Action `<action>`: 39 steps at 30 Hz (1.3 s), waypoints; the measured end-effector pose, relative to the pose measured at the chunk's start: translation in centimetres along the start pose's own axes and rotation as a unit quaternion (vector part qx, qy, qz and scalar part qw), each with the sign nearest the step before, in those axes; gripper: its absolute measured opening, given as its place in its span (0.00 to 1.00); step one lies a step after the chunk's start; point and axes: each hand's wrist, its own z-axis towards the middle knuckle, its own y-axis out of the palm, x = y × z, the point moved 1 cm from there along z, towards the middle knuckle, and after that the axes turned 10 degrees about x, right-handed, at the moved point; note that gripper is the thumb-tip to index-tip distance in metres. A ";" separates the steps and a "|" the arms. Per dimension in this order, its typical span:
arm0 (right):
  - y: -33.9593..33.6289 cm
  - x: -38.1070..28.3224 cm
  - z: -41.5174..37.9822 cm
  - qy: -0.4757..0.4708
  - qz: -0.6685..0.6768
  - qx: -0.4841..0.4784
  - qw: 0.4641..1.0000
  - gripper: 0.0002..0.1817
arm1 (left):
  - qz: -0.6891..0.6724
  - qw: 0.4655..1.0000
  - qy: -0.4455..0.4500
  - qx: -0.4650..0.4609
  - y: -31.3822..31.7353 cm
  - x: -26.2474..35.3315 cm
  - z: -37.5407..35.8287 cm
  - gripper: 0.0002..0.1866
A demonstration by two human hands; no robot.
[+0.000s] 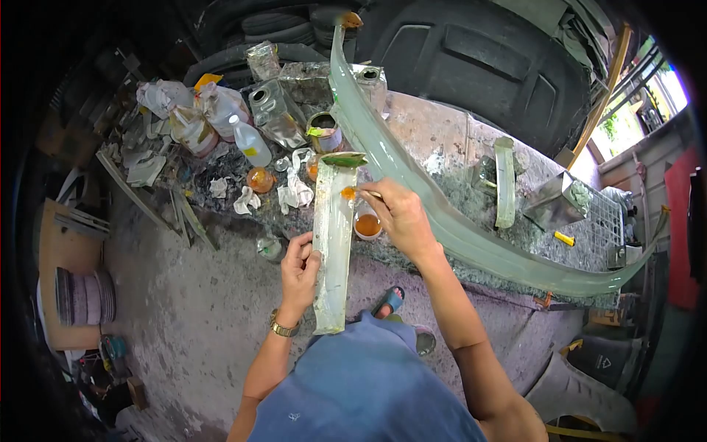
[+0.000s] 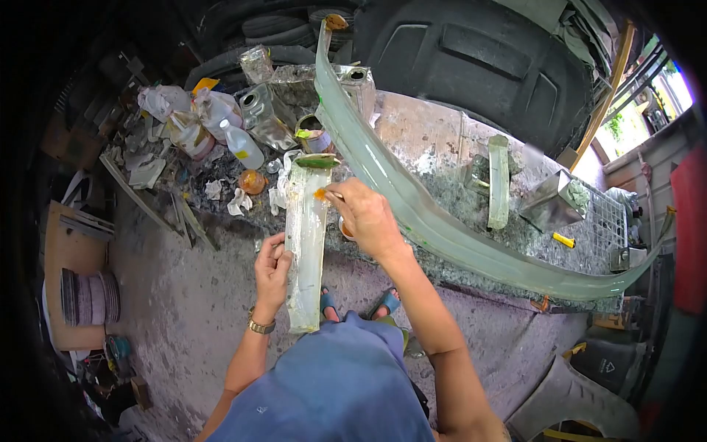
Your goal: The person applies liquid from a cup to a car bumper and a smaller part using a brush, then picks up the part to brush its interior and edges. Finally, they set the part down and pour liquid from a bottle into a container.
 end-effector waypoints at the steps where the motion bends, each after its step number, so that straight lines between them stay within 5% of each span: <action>1: 0.0 -0.2 -0.3 0.002 0.001 -0.002 1.000 0.08 | 0.005 1.000 0.006 -0.001 -0.1 0.0 0.0 0.15; 10: -0.2 -3.6 -9.6 -0.069 0.061 -0.153 0.984 0.12 | -0.005 0.999 -0.005 0.031 -0.4 -0.8 2.3 0.14; 15: -2.5 -4.5 -6.8 0.123 0.184 -0.302 0.927 0.07 | -0.017 0.999 -0.024 0.022 0.1 -0.8 2.2 0.13; 17: -0.8 -2.0 -5.5 0.040 0.153 -0.212 0.964 0.07 | -0.025 0.999 -0.016 0.025 0.6 -0.2 2.0 0.13; 24: 1.4 -0.7 -3.3 -0.025 0.023 0.016 0.999 0.09 | -0.011 1.000 -0.027 0.012 0.3 -0.4 1.7 0.13; 32: 0.0 -3.4 -9.9 -0.058 0.077 -0.159 0.983 0.11 | -0.023 0.999 -0.021 0.043 -0.1 -1.6 2.6 0.13; 34: -1.4 -3.5 -9.8 0.035 0.144 -0.222 0.964 0.09 | -0.006 0.998 -0.033 0.047 -0.6 -1.6 2.6 0.13; 39: -2.6 3.3 -7.0 0.157 -0.004 -0.095 0.983 0.08 | -0.010 0.997 0.006 0.078 -1.2 -2.3 2.7 0.13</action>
